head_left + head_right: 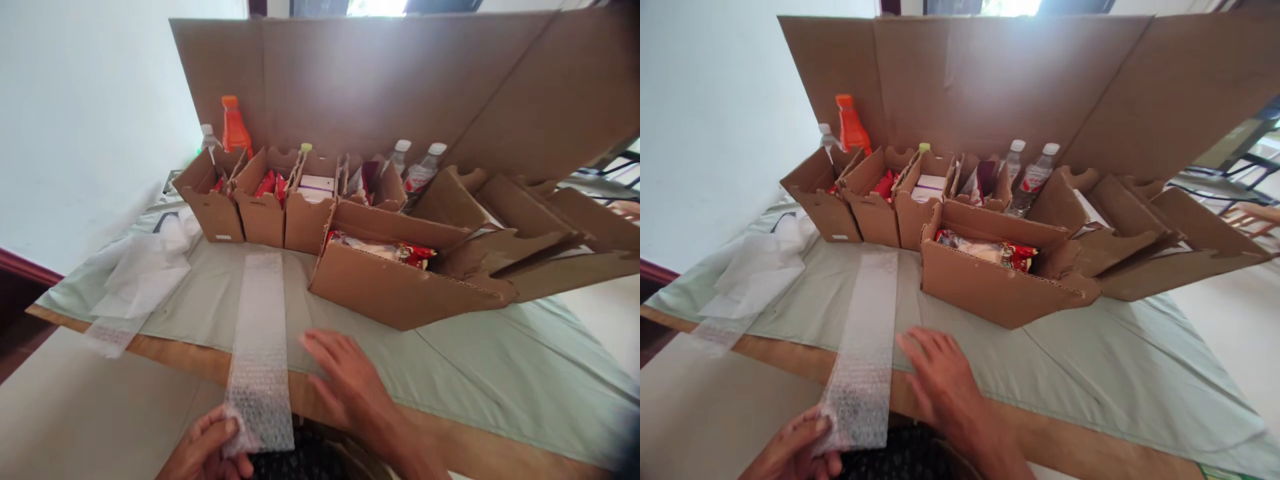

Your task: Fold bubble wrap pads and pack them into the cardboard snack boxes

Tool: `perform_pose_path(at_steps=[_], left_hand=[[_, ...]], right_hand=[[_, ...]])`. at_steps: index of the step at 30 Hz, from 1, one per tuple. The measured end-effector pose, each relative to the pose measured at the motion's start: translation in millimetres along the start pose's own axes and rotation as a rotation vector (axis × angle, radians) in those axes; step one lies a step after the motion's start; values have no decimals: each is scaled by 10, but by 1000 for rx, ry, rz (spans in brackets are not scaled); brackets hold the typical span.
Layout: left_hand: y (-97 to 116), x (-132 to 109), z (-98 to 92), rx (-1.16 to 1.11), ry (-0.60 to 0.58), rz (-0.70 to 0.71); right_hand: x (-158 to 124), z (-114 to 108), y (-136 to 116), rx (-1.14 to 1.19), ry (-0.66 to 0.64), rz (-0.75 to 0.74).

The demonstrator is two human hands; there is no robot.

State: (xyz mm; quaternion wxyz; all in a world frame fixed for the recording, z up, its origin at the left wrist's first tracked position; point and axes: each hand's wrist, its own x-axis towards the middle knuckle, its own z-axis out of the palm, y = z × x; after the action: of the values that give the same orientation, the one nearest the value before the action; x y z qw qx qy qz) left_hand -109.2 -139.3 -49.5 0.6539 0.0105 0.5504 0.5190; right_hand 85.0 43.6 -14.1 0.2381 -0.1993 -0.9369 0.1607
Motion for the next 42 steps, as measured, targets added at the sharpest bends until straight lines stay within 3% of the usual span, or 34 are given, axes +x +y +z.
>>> perform_pose_path(at_steps=[2, 4, 6, 8, 10, 13, 14, 16, 18, 22, 25, 31, 37, 42], left_hand=[[64, -6, 47, 19, -45, -12], [106, -2, 35, 48, -62, -28], [115, -10, -37, 91, -58, -15], [95, -47, -153, 151, 16, 101], [59, -109, -268, 268, 203, 350], [10, -167, -331, 626, 487, 834], [4, -157, -310, 775, 504, 996], [14, -84, -217, 1047, 417, 1282], [39, 40, -98, 1229, 306, 1439], [58, 272, 26, 1369, 260, 1405], [33, 344, -6, 1410, 262, 1353], [101, 344, -38, 1328, 248, 1392], [292, 270, -23, 1245, 168, 1380], [330, 425, -4, 1291, 245, 1348]], right_hand=[[-378, 159, -108, 21, -113, 18], [-528, 354, -241, 91, -121, -24], [-493, 523, -336, 206, -21, -32], [-381, 614, -367, 317, 116, 35], [-280, 628, -351, 387, 187, 140], [-175, 595, -304, 411, 153, 266], [-139, 593, -292, 401, 128, 295], [-57, 619, -275, 349, 97, 328], [26, 673, -260, 238, 96, 327], [47, 706, -238, -40, 159, 288], [-85, 597, -255, -75, 226, 240], [-166, 473, -309, 6, 26, 38], [-93, 506, -300, 237, 59, 121], [-174, 454, -314, 62, 210, 172]])
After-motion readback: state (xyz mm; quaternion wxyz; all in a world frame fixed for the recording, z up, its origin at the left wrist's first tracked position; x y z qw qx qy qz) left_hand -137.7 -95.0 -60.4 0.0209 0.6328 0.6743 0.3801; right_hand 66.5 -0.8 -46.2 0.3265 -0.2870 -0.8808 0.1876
